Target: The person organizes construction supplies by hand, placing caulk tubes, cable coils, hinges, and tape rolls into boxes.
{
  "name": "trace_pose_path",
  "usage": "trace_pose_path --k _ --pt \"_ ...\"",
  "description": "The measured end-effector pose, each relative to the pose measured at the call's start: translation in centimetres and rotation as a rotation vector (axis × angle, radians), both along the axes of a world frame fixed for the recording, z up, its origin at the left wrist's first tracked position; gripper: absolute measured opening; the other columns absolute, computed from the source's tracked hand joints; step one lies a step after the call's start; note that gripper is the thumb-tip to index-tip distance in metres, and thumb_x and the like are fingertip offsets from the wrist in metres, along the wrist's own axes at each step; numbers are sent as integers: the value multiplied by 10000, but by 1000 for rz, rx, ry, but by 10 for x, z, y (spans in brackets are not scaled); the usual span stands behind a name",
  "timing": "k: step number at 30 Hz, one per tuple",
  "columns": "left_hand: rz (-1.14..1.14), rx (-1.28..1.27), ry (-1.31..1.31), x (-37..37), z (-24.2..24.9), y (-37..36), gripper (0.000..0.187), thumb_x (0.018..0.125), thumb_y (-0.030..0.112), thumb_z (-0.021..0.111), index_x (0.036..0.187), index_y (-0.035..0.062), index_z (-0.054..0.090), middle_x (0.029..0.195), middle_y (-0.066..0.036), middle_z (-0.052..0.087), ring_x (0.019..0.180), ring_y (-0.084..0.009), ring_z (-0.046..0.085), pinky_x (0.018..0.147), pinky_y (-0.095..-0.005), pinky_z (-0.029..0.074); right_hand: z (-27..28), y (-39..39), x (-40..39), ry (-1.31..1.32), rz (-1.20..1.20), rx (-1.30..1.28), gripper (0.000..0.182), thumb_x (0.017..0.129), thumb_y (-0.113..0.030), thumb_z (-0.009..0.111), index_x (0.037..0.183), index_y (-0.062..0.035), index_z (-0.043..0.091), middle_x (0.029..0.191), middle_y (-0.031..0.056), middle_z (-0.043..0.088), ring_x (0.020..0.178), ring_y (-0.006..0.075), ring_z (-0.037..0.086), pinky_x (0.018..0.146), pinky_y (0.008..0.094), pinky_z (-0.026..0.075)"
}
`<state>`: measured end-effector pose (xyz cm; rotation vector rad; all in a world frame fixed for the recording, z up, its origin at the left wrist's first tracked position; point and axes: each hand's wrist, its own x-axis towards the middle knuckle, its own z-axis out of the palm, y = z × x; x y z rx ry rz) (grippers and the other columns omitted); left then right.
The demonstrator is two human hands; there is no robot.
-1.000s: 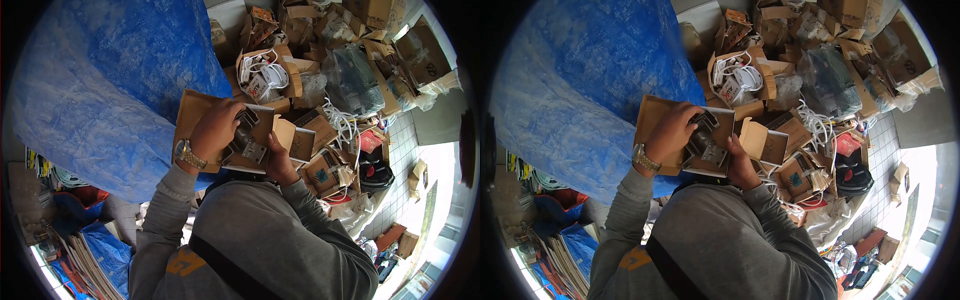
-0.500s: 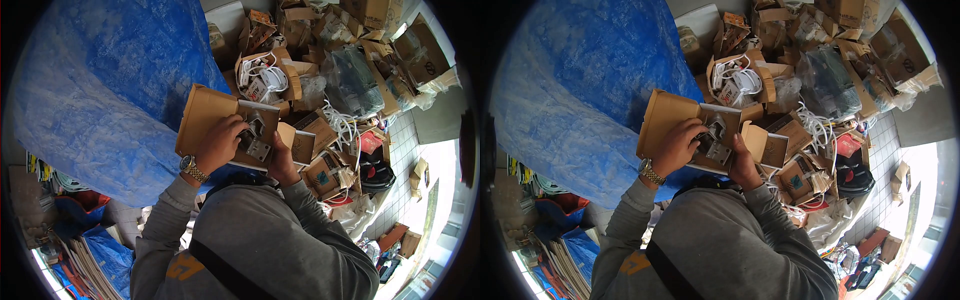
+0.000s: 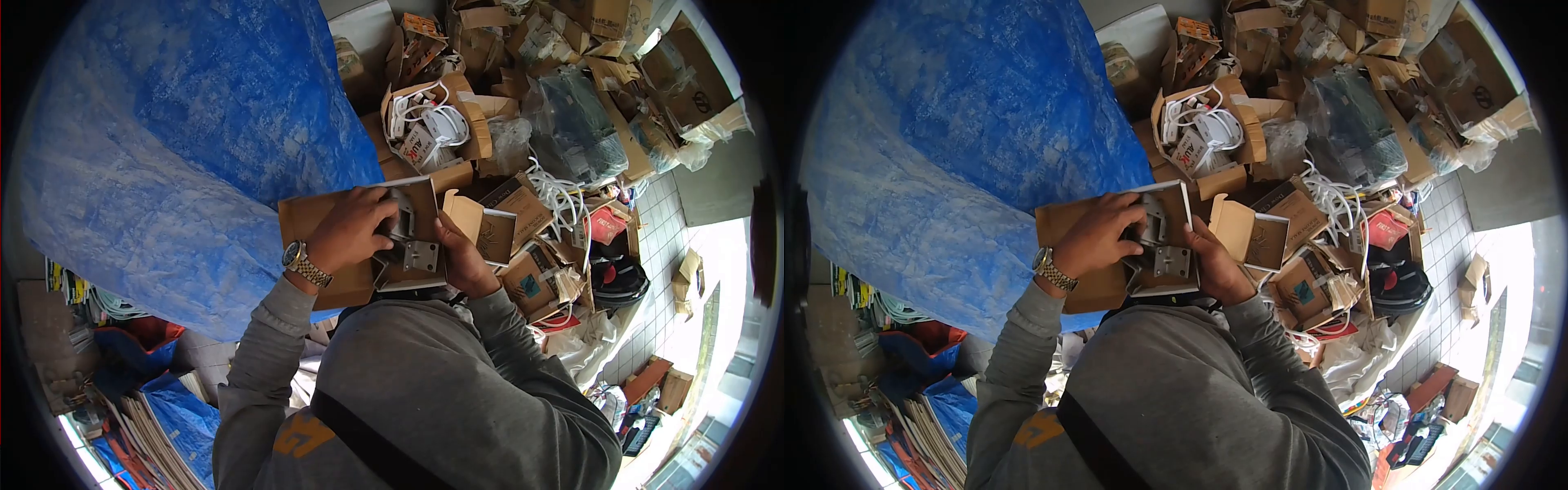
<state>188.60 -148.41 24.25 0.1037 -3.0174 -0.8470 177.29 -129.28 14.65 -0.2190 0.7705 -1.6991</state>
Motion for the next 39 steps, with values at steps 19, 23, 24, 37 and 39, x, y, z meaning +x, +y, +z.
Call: trace_pose_path --k 19,23,24,37,39 --pt "206 -350 157 0 -27 17 326 767 25 665 1062 51 528 977 -113 529 922 -309 600 740 -437 531 2 -5 13 -57 59 84 415 1068 -332 419 1391 -73 431 1271 82 569 1149 185 589 965 354 511" --pt "227 -275 156 4 -19 31 326 783 42 691 1076 51 549 1002 -118 530 967 -318 591 776 -438 529 -7 -9 18 -95 39 24 434 1067 -342 408 1413 -81 403 1291 90 557 1168 196 584 981 368 509" --pt "227 -275 156 4 -16 30 326 783 42 691 1076 51 549 1002 -118 530 967 -318 591 776 -438 529 -5 -8 17 -109 25 47 441 1064 -350 408 1417 -85 397 1298 90 553 1175 198 583 985 373 509" --pt "51 -14 -13 -2 7 7 324 681 18 782 858 59 514 1116 -80 558 1068 -329 535 883 -437 477 -6 -4 8 39 12 50 420 1064 -343 413 1395 -85 430 1261 72 572 1155 162 579 976 350 502" --pt "11 -44 -12 -2 8 6 339 670 24 788 841 61 497 1145 -82 560 1063 -333 536 882 -437 478 -3 -4 6 48 21 36 411 1065 -336 415 1389 -84 437 1253 70 575 1149 158 577 975 346 496"
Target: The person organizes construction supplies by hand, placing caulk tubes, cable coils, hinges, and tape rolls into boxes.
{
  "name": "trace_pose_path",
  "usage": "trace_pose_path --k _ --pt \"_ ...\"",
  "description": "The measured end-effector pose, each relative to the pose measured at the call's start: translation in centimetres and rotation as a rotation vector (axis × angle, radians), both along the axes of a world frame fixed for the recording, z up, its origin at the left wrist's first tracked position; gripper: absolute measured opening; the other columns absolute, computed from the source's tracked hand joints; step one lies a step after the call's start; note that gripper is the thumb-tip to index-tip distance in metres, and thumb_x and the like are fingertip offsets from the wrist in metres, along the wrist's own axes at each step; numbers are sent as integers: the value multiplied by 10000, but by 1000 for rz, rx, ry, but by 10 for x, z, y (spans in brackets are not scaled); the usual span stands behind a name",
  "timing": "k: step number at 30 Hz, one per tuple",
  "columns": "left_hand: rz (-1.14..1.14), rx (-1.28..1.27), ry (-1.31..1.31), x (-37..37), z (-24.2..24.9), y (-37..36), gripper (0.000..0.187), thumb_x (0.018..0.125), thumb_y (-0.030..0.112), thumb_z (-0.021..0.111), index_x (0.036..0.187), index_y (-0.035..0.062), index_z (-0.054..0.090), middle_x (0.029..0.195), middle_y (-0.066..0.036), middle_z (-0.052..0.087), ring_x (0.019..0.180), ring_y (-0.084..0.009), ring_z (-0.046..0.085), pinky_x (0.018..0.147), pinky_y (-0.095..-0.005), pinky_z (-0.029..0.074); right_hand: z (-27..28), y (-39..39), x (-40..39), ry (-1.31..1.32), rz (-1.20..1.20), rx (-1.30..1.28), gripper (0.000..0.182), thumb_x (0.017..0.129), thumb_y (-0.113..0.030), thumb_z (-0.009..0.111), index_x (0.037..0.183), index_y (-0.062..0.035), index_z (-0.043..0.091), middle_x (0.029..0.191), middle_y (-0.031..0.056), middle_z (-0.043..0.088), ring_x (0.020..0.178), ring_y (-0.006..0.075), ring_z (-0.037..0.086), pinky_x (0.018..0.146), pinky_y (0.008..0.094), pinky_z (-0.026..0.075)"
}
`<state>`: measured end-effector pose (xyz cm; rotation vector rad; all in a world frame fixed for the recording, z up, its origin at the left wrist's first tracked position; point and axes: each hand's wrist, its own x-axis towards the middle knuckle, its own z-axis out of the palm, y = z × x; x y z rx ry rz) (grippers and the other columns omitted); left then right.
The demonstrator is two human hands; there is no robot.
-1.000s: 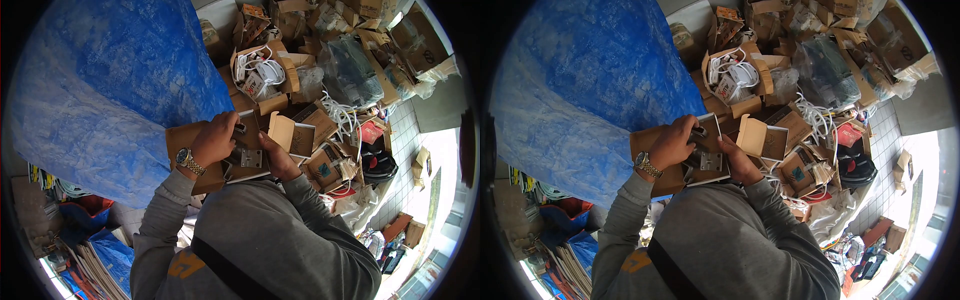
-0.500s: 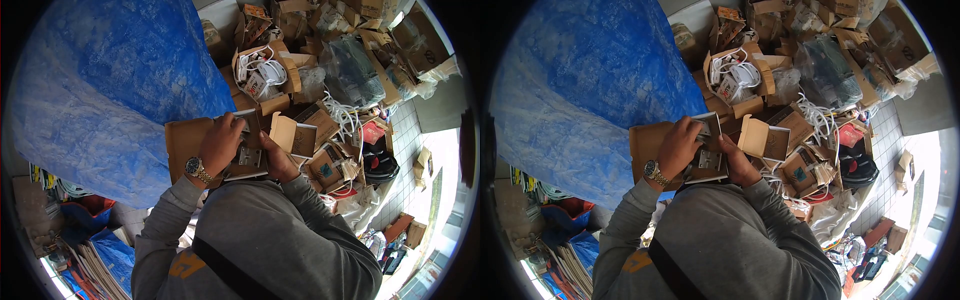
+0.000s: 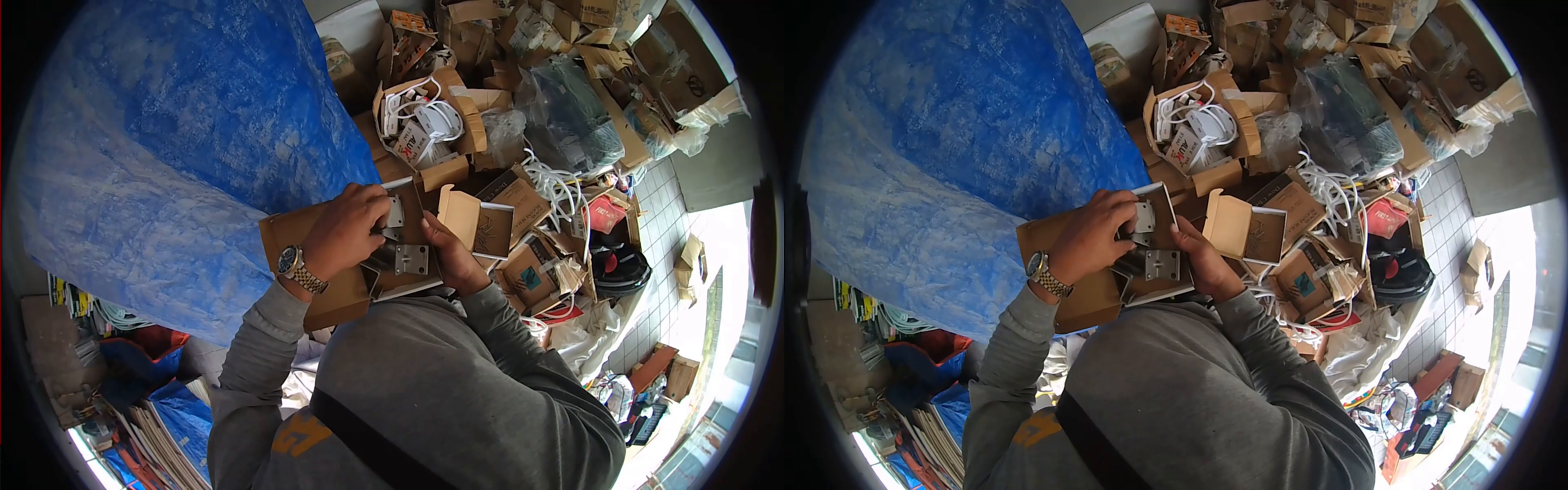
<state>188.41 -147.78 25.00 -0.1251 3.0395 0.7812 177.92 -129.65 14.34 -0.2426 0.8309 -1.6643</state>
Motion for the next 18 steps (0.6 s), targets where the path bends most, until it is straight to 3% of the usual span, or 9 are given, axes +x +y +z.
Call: trace_pose_path --k 6,8,12,18 --pt "30 -96 81 2 -9 16 261 674 18 736 827 59 529 998 -96 581 1004 -342 546 858 -447 481 10 0 0 22 1 34 377 1063 -306 429 1364 -82 463 1238 70 580 1146 162 578 970 341 496" --pt "50 -114 -17 -2 -9 14 311 661 43 793 792 64 511 1007 -84 588 1000 -327 534 842 -426 471 15 1 1 -4 5 53 372 1061 -297 432 1363 -82 466 1238 71 582 1147 164 579 965 342 501" --pt "44 -35 -74 -4 -4 10 302 667 40 784 788 60 508 962 -84 579 988 -320 532 829 -424 470 21 3 1 -18 -29 130 374 1061 -288 428 1374 -86 449 1242 76 583 1145 168 589 957 344 512" --pt "74 -210 261 -8 -11 11 268 700 62 770 852 62 550 969 -73 588 974 -313 539 853 -432 468 12 -1 -2 -72 -31 23 393 1065 -317 417 1378 -80 430 1248 86 580 1124 176 619 939 361 542"
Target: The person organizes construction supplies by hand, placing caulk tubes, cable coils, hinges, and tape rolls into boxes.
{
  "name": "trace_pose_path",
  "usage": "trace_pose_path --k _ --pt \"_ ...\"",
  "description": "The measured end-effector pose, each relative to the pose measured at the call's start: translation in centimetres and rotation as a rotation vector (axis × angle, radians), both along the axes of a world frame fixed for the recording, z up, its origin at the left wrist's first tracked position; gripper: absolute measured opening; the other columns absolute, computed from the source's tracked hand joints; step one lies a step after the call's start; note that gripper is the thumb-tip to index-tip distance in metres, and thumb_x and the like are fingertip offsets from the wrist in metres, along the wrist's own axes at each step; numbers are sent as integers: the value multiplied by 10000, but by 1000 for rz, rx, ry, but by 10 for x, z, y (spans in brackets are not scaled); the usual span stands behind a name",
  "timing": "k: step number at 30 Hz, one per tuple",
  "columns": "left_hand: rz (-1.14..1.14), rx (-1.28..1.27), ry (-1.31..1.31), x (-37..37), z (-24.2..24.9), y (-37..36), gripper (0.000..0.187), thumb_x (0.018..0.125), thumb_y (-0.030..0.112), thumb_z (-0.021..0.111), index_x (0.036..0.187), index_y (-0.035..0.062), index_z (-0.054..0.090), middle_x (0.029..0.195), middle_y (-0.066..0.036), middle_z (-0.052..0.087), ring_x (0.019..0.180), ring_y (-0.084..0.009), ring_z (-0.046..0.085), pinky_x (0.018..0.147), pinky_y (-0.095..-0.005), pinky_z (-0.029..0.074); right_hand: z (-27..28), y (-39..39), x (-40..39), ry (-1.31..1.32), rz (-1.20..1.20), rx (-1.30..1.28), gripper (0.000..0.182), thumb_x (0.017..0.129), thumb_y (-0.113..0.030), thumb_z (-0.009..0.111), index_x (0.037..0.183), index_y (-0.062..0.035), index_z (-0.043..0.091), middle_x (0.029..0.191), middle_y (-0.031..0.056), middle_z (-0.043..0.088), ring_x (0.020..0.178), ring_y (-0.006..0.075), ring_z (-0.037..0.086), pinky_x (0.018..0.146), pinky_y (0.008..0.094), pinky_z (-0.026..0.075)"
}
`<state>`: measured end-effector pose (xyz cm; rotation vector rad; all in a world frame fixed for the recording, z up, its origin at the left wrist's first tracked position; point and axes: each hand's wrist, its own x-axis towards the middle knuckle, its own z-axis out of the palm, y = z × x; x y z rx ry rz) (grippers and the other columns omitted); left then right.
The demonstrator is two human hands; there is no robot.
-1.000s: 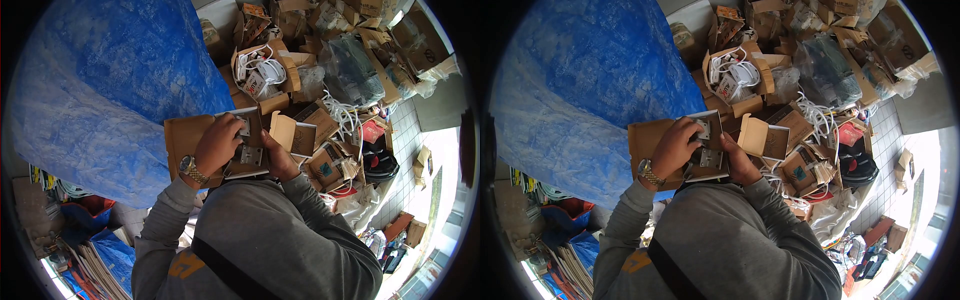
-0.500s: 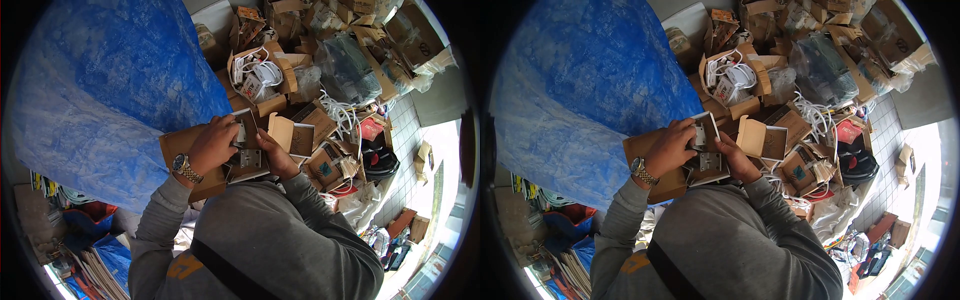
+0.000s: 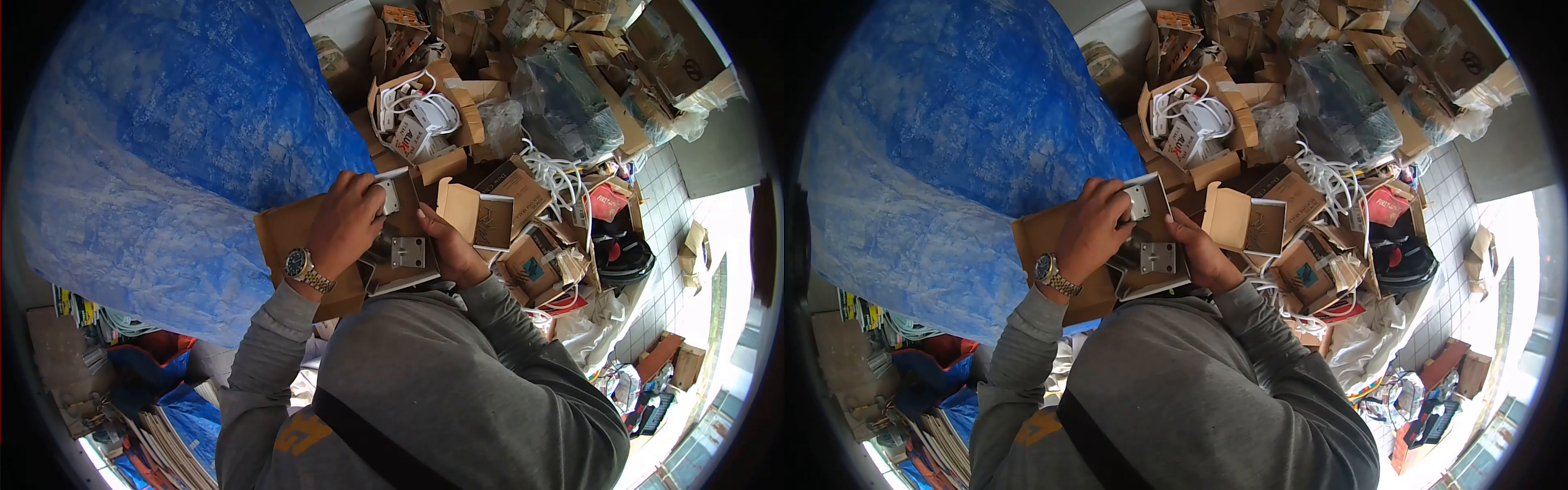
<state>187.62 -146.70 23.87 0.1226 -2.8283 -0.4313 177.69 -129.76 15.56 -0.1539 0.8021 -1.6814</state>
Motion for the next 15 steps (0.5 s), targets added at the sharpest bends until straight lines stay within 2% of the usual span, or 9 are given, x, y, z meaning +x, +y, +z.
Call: trace_pose_path --k 2,6,8,11,15 --pt "-23 46 -62 -1 2 -1 327 670 58 807 789 33 503 948 -89 613 982 -316 562 848 -418 477 -6 -1 1 -27 27 -59 397 1066 -326 414 1376 -79 431 1247 87 581 1121 178 623 937 367 548" --pt "32 229 -101 2 -1 -6 311 698 60 817 830 19 538 974 -93 626 983 -304 578 855 -405 480 -11 -2 1 -68 39 -28 420 1068 -339 403 1397 -78 415 1276 93 575 1149 196 614 961 379 543" --pt "154 327 84 3 10 -10 328 726 79 810 918 29 549 937 -104 627 927 -338 588 790 -424 475 -12 0 2 -115 40 -15 433 1067 -345 401 1408 -77 407 1294 97 569 1164 203 608 973 386 539" --pt "275 485 101 4 37 -13 339 733 77 814 922 32 536 931 -106 619 907 -350 589 764 -428 473 -5 -1 0 -110 64 -4 457 1066 -366 392 1421 -78 399 1332 98 553 1197 217 590 1001 401 523" --pt "204 419 85 14 45 -12 347 741 51 815 984 28 569 938 -105 620 871 -286 621 801 -366 492 -6 -2 2 -96 32 -50 465 1063 -382 383 1417 -82 408 1344 96 543 1218 222 575 1023 409 506"
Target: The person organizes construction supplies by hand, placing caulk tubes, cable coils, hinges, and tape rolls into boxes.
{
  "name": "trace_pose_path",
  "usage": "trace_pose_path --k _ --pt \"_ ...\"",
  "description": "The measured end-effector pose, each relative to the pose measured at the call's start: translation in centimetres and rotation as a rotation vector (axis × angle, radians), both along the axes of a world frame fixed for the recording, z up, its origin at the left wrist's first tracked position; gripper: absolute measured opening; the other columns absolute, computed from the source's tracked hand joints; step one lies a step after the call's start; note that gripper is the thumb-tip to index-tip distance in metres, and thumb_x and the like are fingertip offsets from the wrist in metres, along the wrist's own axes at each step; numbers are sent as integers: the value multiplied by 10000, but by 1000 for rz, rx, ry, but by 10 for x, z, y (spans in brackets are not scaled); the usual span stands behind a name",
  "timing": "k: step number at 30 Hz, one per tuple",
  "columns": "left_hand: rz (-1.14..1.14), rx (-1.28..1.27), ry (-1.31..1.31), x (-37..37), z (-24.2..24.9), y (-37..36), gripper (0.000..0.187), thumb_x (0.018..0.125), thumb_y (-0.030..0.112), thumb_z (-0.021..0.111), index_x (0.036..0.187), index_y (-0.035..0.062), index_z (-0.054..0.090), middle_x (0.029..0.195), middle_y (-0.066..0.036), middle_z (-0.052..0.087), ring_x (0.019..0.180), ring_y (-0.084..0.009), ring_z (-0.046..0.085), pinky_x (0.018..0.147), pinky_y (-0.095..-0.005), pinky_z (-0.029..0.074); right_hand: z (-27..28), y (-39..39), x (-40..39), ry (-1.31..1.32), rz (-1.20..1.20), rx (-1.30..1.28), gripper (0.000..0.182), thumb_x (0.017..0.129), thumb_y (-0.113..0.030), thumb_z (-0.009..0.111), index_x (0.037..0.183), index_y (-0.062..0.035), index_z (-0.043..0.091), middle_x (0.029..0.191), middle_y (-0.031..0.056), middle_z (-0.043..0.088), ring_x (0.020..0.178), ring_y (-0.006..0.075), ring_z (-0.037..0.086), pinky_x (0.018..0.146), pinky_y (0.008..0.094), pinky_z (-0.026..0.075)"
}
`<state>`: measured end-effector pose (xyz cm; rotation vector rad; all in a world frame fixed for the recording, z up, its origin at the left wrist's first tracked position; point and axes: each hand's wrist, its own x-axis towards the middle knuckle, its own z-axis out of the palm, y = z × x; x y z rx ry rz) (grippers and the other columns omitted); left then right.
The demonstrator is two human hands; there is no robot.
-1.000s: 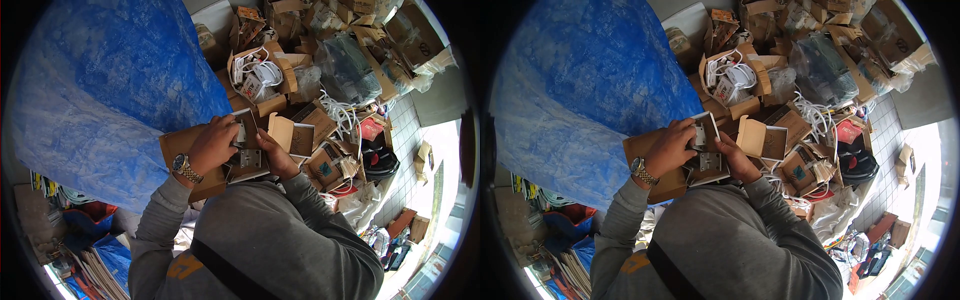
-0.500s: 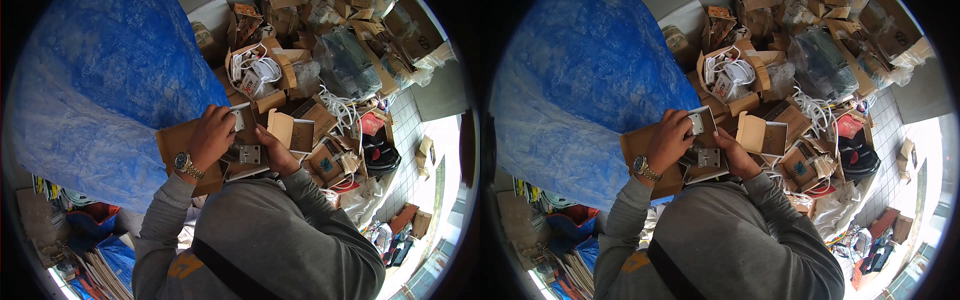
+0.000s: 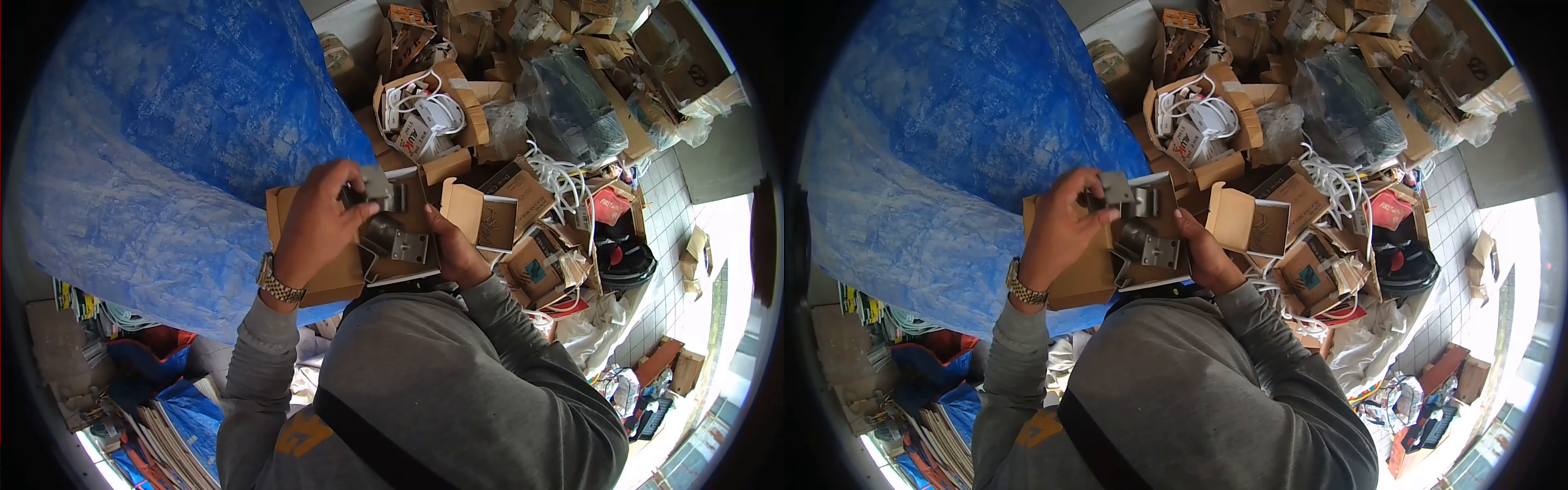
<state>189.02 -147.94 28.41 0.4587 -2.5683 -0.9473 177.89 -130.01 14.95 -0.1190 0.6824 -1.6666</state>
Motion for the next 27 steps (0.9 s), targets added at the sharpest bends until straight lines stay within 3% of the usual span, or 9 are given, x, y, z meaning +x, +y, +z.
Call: trace_pose_path --k 2,5,12,14,18,23,27 --pt "-154 -38 -157 4 -4 5 339 737 52 805 981 27 572 959 -118 626 896 -301 619 804 -386 494 -4 -2 -2 -10 -3 2 463 1062 -383 381 1414 -83 410 1338 96 545 1216 222 575 1026 410 504" --pt "-165 -165 -324 5 -16 14 344 736 57 791 999 40 570 983 -131 633 930 -325 610 816 -417 492 -7 -3 -2 -14 0 0 457 1061 -376 388 1412 -84 405 1328 100 547 1207 218 579 1019 403 507" --pt "-101 -156 -203 2 -7 45 451 752 50 761 1156 65 560 1047 -132 629 1009 -336 596 862 -440 486 -17 -7 3 4 -69 2 358 1067 -363 375 1299 -99 449 1196 78 574 1108 193 611 954 379 536" --pt "-302 -137 -206 2 -16 51 483 755 30 739 1199 62 553 1083 -128 623 1070 -329 583 900 -451 486 -18 -6 2 11 -81 -7 337 1070 -358 368 1271 -102 456 1169 72 577 1081 186 618 931 373 544" --pt "-416 -149 -363 1 -20 58 453 750 26 733 1166 54 554 1102 -107 602 1131 -313 557 946 -432 483 -7 -5 1 -7 -38 50 322 1077 -351 354 1245 -101 468 1142 65 589 1036 168 629 889 349 549" --pt "-501 -260 -327 -1 -37 57 430 752 61 744 1141 51 558 1105 -85 589 1163 -283 525 967 -408 475 -14 -6 4 59 -62 55 340 1078 -363 354 1250 -98 479 1133 68 595 1027 167 638 913 343 548" --pt "-512 -313 -259 2 -51 54 439 738 96 763 1126 58 560 1106 -74 585 1158 -279 514 994 -400 444 -7 -5 2 -47 -57 29 342 1077 -370 361 1246 -100 484 1140 67 599 1028 159 635 906 344 551"
